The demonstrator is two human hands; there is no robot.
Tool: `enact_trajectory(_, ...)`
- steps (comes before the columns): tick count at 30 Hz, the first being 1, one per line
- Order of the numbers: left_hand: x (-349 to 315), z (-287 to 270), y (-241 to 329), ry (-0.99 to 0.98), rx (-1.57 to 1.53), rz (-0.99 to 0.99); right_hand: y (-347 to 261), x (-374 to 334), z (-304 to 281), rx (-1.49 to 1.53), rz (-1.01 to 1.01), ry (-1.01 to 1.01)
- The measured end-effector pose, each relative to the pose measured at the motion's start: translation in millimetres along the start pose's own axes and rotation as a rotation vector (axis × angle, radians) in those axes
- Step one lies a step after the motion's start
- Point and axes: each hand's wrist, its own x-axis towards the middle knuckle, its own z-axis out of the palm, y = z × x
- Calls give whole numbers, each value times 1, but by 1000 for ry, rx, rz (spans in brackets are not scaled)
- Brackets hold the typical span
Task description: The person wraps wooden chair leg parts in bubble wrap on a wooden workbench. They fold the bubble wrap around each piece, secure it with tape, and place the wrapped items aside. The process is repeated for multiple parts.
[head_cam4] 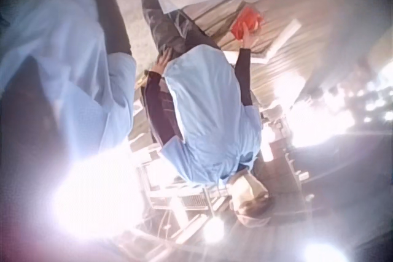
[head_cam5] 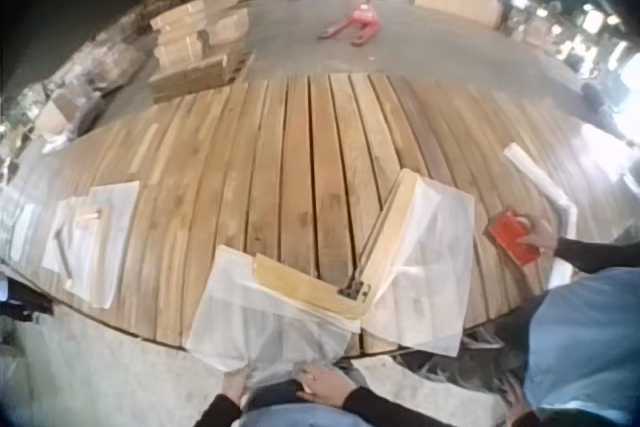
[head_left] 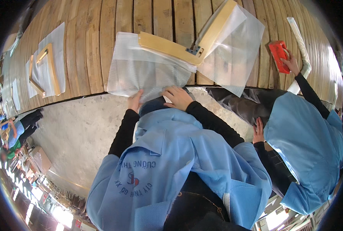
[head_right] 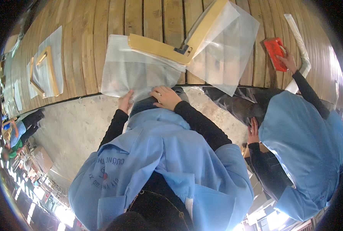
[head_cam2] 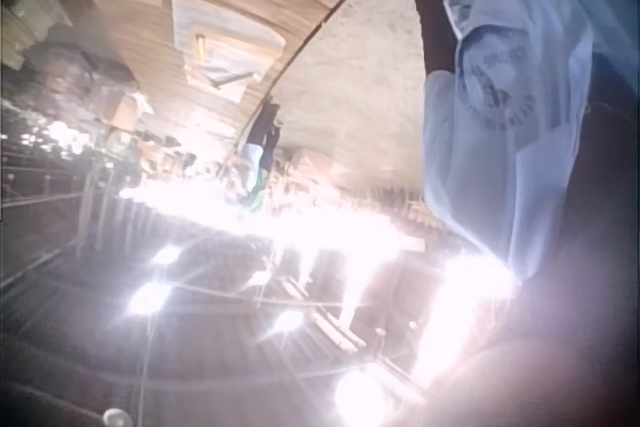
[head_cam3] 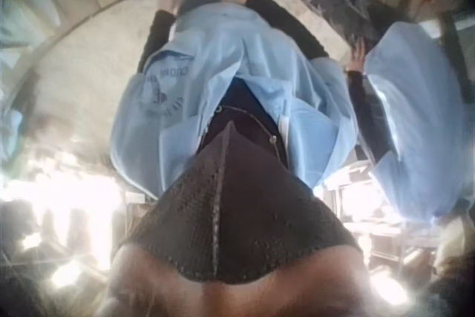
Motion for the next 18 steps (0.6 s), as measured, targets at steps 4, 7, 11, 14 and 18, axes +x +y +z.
enact_trajectory(4,-64,47,67,-143,-228,199,-26,2,-32,-190,177,328)
enact_trajectory(7,-62,81,132,-591,-437,104,-9,10,-22,-224,302,520)
enact_trajectory(11,-39,133,224,-657,-268,365,34,20,-70,7,533,882)
enact_trajectory(14,10,172,292,-587,18,372,96,19,-131,297,679,798)
enact_trajectory(18,136,217,333,-397,495,422,98,54,-163,-149,807,1388)
